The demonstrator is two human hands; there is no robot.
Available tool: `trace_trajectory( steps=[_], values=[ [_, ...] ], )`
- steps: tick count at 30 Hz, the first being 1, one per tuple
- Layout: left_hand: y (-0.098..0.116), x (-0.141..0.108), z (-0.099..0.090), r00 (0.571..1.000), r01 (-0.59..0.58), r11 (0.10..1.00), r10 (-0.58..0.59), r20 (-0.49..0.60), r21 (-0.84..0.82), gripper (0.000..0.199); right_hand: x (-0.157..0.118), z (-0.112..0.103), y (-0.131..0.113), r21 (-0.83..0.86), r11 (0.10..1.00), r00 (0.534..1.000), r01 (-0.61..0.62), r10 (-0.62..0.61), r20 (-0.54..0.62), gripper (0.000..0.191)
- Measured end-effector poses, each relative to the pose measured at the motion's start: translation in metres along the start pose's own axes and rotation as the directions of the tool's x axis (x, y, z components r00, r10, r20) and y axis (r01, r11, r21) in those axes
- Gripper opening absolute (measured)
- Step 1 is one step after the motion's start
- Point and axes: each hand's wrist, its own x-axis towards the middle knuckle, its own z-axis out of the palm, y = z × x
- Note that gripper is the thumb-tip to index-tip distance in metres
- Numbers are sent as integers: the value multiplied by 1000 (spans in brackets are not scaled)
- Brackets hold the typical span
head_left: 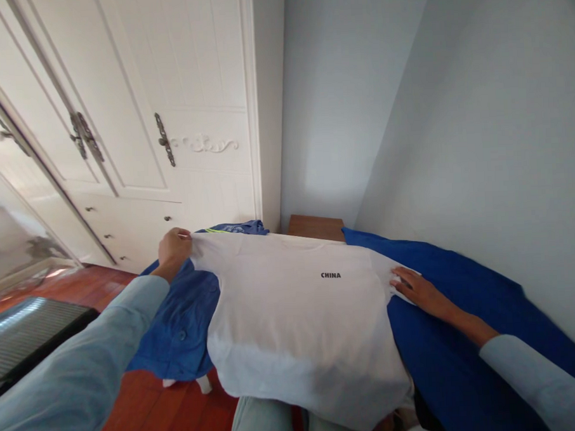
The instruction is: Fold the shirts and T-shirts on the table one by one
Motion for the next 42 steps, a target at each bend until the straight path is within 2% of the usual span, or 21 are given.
trace_trajectory(
  steps=[3, 5, 7, 9, 10, 13, 16, 18, 20, 23, 25, 27, 28, 29, 31, 33, 34, 36, 38, 40, 42],
  values=[
    [13, -5, -6, 995, -36, 998, 40, -91, 52, 45, -5, 5, -1, -23, 1000, 999, 21, -22, -49, 57],
    [27, -16, -5, 986, -119, 991, 125, -113, 65, 47, -7, 9, -3, -51, 998, 995, 34, -38, -89, 56],
    [44, -34, 4, 968, -230, 972, 234, -94, 50, 45, -8, 12, -4, -80, 996, 992, 48, -57, -116, 57],
    [63, -58, 19, 932, -357, 934, 358, -56, 30, 43, -7, 13, -3, -99, 993, 989, 64, -77, -126, 57],
    [72, -72, 29, 906, -421, 907, 421, -29, 19, 42, -7, 14, -2, -104, 992, 988, 74, -87, -127, 57],
    [95, -117, 63, 784, -608, 794, 604, 145, -16, 42, -6, 12, 2, -98, 989, 985, 107, -118, -125, 54],
    [103, -155, 96, 635, -729, 684, 690, 348, -25, 50, -7, 6, 2, -68, 988, 980, 137, -145, -134, 48],
    [102, -170, 114, 562, -774, 633, 699, 442, -15, 53, -8, 0, -3, -40, 989, 976, 145, -149, -156, 44],
    [97, -176, 124, 544, -789, 614, 694, 472, 8, 53, -8, -10, -10, 3, 991, 971, 134, -131, -200, 40],
    [92, -176, 130, 556, -793, 608, 700, 449, 34, 56, -3, -33, -24, 117, 988, 936, 103, -56, -349, 37],
    [91, -174, 131, 556, -796, 604, 706, 439, 39, 57, 2, -51, -35, 202, 978, 864, 53, 56, -500, 37],
    [91, -174, 131, 555, -798, 601, 708, 436, 40, 57, 6, -67, -46, 237, 971, 764, 11, 145, -628, 36],
    [91, -173, 132, 555, -798, 601, 709, 435, 40, 57, 6, -72, -53, 230, 973, 733, 14, 146, -664, 35],
    [91, -173, 132, 555, -798, 601, 710, 434, 37, 57, 4, -75, -61, 206, 978, 733, 42, 110, -671, 33],
    [90, -174, 134, 554, -798, 602, 713, 430, 31, 57, -7, -72, -79, 151, 974, 806, 171, -50, -589, 28],
    [89, -173, 135, 556, -797, 604, 716, 421, 25, 56, -28, -62, -101, 153, 934, 881, 323, -238, -408, 24],
    [89, -173, 136, 559, -795, 606, 718, 415, 23, 56, -41, -55, -114, 174, 905, 895, 387, -324, -308, 22],
    [89, -173, 136, 565, -790, 613, 716, 409, 17, 55, -70, -42, -141, 236, 844, 876, 482, -467, -119, 23],
    [89, -173, 135, 565, -787, 617, 716, 410, 8, 55, -99, -32, -168, 314, 778, 816, 544, -578, 21, 26],
    [90, -172, 134, 561, -786, 618, 714, 418, -1, 56, -126, -24, -192, 419, 741, 795, 525, -602, 68, 26],
    [90, -172, 133, 559, -782, 623, 711, 426, -12, 56, -149, -17, -210, 547, 698, 815, 461, -577, 49, 25]
  ],
)
